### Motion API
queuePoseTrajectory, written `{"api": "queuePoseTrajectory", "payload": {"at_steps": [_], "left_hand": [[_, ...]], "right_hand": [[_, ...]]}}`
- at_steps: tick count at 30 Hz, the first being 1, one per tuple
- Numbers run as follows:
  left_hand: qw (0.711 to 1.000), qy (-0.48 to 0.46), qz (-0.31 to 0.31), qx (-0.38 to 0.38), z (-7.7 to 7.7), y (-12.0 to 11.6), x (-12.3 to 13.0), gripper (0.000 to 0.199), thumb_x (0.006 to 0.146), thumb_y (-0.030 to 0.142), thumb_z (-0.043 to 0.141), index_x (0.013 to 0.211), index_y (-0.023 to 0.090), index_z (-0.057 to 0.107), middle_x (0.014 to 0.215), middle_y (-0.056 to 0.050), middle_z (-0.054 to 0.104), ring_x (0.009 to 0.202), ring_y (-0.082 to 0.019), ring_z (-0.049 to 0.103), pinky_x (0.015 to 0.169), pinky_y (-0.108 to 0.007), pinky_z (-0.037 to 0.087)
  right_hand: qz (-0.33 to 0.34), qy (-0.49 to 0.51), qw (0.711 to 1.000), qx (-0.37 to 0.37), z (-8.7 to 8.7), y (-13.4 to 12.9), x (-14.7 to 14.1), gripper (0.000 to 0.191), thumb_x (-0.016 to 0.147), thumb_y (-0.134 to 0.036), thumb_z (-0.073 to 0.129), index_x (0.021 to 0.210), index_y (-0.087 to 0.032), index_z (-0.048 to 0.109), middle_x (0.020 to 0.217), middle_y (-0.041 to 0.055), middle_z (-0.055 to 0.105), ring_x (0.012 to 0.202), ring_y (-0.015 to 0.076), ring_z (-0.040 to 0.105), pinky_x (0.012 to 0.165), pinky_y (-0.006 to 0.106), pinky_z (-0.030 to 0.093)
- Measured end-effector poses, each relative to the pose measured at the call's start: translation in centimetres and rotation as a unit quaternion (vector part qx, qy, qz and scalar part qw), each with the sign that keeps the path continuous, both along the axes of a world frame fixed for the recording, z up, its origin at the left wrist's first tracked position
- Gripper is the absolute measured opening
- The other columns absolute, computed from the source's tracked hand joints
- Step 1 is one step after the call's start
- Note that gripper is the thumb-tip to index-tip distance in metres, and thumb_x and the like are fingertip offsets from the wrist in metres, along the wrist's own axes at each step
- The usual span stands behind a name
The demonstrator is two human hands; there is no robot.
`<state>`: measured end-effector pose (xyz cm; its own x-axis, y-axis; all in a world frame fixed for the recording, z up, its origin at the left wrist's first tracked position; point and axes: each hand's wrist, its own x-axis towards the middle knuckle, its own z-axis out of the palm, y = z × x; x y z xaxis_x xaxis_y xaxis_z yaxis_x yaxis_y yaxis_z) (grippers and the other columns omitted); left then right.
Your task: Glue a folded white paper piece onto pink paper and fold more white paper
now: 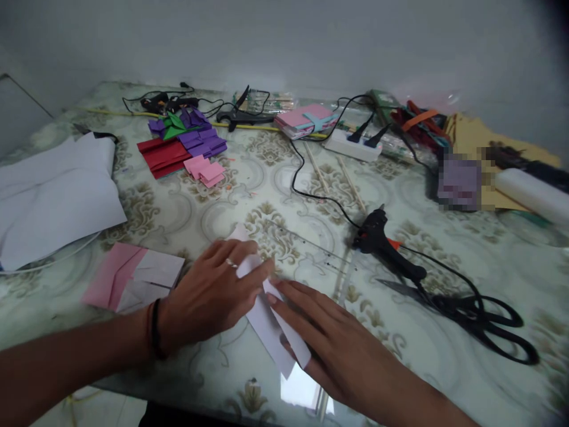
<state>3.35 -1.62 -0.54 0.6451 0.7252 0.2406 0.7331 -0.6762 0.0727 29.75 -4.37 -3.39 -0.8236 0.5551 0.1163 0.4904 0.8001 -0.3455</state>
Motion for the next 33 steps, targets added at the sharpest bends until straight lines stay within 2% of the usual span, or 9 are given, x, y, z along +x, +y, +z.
{"api": "queuePoseTrajectory", "payload": {"at_steps": [3, 6, 10, 13, 16, 20, 23, 28, 33], "left_hand": [[0.996, -0.034, 0.079, -0.003, 0.1, -2.2, -0.6, 0.039, 0.096, 0.038, 0.063, 0.126, 0.015, 0.057, 0.12, -0.017, 0.058, 0.105, -0.034, 0.059, 0.087, -0.051, 0.053], [0.992, -0.035, 0.086, -0.082, -0.3, -3.3, -0.7, 0.047, 0.091, 0.044, 0.07, 0.126, 0.015, 0.058, 0.128, -0.019, 0.059, 0.117, -0.039, 0.057, 0.095, -0.057, 0.051], [0.985, -0.045, 0.083, -0.146, -0.8, -2.8, -1.1, 0.071, 0.082, 0.046, 0.081, 0.139, 0.017, 0.051, 0.143, -0.018, 0.055, 0.136, -0.041, 0.049, 0.108, -0.058, 0.047], [0.985, -0.024, 0.038, -0.164, -0.6, -1.6, -2.1, 0.078, 0.082, 0.043, 0.084, 0.147, 0.022, 0.047, 0.15, -0.014, 0.055, 0.147, -0.041, 0.04, 0.118, -0.062, 0.037], [0.986, 0.008, -0.008, -0.165, -0.3, -0.6, -3.0, 0.077, 0.085, 0.034, 0.082, 0.151, 0.027, 0.044, 0.156, -0.01, 0.052, 0.154, -0.039, 0.032, 0.124, -0.065, 0.027], [0.98, 0.011, -0.056, -0.192, -0.3, -0.2, -3.2, 0.065, 0.088, 0.021, 0.076, 0.146, 0.02, 0.048, 0.16, -0.013, 0.046, 0.154, -0.032, 0.035, 0.127, -0.057, 0.03], [0.977, -0.012, -0.077, -0.198, -0.5, -0.3, -3.1, 0.047, 0.088, 0.015, 0.073, 0.133, 0.016, 0.058, 0.155, -0.016, 0.05, 0.155, -0.03, 0.035, 0.126, -0.051, 0.036], [0.969, -0.07, -0.168, -0.166, -0.5, -0.2, -3.2, 0.027, 0.091, 0.006, 0.064, 0.111, 0.022, 0.071, 0.139, -0.005, 0.066, 0.141, -0.02, 0.053, 0.126, -0.04, 0.039], [0.973, -0.102, -0.132, -0.162, -0.8, -0.1, -3.4, 0.01, 0.094, 0.012, 0.066, 0.1, 0.018, 0.069, 0.119, -0.006, 0.071, 0.118, -0.02, 0.064, 0.112, -0.037, 0.052]], "right_hand": [[-0.01, -0.009, 1.0, -0.006, -0.3, 0.0, 0.0, 0.067, 0.098, -0.024, 0.058, 0.16, -0.017, 0.036, 0.168, 0.0143, 0.036, 0.153, 0.0316, 0.038, 0.116, 0.054, 0.049], [-0.016, -0.004, 0.999, -0.03, 0.4, 0.0, -0.1, 0.073, 0.099, -0.037, 0.061, 0.162, -0.015, 0.031, 0.167, 0.0172, 0.038, 0.154, 0.0333, 0.037, 0.115, 0.056, 0.049], [-0.01, 0.023, 0.993, -0.117, 2.6, 0.1, 0.6, 0.099, 0.092, -0.062, 0.066, 0.166, -0.018, 0.018, 0.168, 0.0177, 0.034, 0.153, 0.0342, 0.037, 0.111, 0.053, 0.054], [-0.022, 0.065, 0.986, -0.154, 3.9, 0.6, 1.3, 0.086, 0.101, -0.06, 0.049, 0.168, -0.023, 0.011, 0.169, 0.0143, 0.034, 0.151, 0.0297, 0.041, 0.108, 0.047, 0.056], [-0.029, 0.073, 0.987, -0.142, 4.1, 1.2, 1.0, 0.068, 0.106, -0.049, 0.045, 0.166, -0.028, 0.021, 0.166, 0.0105, 0.04, 0.151, 0.0264, 0.043, 0.11, 0.046, 0.055], [-0.017, 0.071, 0.991, -0.11, 3.2, 1.6, -0.4, 0.059, 0.103, -0.03, 0.054, 0.159, -0.026, 0.035, 0.162, 0.0093, 0.047, 0.148, 0.0213, 0.047, 0.114, 0.04, 0.052], [0.015, 0.074, 0.995, -0.07, 2.4, 1.7, -1.2, 0.054, 0.102, -0.026, 0.055, 0.155, -0.019, 0.042, 0.161, 0.0125, 0.047, 0.153, 0.0233, 0.04, 0.119, 0.044, 0.046], [0.062, 0.038, 0.997, -0.031, 1.7, 2.4, -1.9, 0.057, 0.1, -0.028, 0.058, 0.154, -0.015, 0.046, 0.165, 0.0142, 0.041, 0.158, 0.0288, 0.028, 0.123, 0.053, 0.04], [0.078, -0.016, 0.997, -0.018, 1.4, 3.0, -2.2, 0.066, 0.1, -0.034, 0.061, 0.16, -0.019, 0.039, 0.166, 0.0133, 0.041, 0.157, 0.0315, 0.03, 0.124, 0.058, 0.036]]}}
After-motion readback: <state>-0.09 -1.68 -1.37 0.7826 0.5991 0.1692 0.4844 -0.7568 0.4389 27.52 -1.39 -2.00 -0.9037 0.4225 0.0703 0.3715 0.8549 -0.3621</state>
